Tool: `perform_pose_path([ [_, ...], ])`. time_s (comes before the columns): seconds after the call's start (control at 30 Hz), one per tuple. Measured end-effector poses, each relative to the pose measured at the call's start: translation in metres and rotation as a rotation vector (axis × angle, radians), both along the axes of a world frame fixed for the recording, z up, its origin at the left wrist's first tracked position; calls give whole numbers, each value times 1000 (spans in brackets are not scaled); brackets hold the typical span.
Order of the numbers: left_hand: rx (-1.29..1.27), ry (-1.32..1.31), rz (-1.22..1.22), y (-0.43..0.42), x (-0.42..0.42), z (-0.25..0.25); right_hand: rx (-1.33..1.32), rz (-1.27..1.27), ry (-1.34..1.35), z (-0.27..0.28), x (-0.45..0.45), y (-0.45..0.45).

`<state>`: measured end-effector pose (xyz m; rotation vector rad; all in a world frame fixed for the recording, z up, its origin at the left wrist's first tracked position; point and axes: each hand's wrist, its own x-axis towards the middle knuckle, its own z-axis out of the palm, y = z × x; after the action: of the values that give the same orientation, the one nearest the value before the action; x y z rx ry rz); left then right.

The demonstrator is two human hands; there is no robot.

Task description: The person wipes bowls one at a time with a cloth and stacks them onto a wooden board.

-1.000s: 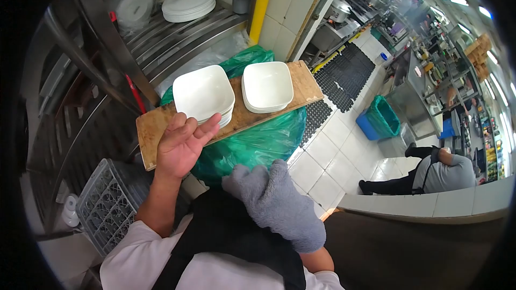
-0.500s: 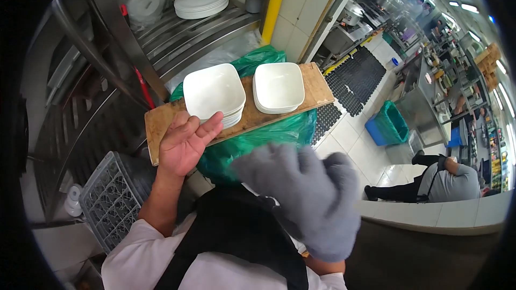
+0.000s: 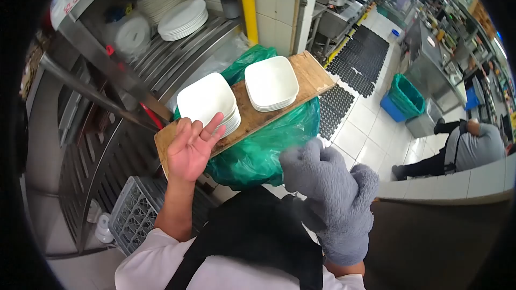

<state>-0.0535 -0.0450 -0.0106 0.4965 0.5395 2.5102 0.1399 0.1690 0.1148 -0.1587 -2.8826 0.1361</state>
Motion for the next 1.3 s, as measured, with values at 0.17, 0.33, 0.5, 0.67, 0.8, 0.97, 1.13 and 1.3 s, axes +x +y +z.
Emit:
perform_pose_path([
  [0.17,-209,-46,28,12,8,13,-113,-108,48,-10,-6,3],
  [0.33,-220,-19,-4,14,6,11,-53,-212,98,-13,10,11],
  [0.5,-118,-21,-41,17,5,10,-366,-268,112,-22,13,14],
  [0.67,-143,-12,-25,15,8,9,-606,-277,126,-26,16,14],
  [0.8,-152,-84,7,19,10,11,-426,-170,50,-20,10,15],
  [0.97,-161,-57,0,16,9,11,-110,60,-112,12,-10,25],
  [1.13,-107,-119,12,18,12,14,-22,244,-304,18,-29,21],
  [1.3,-116,-9,-44,17,5,10,-16,300,-390,22,-32,18],
])
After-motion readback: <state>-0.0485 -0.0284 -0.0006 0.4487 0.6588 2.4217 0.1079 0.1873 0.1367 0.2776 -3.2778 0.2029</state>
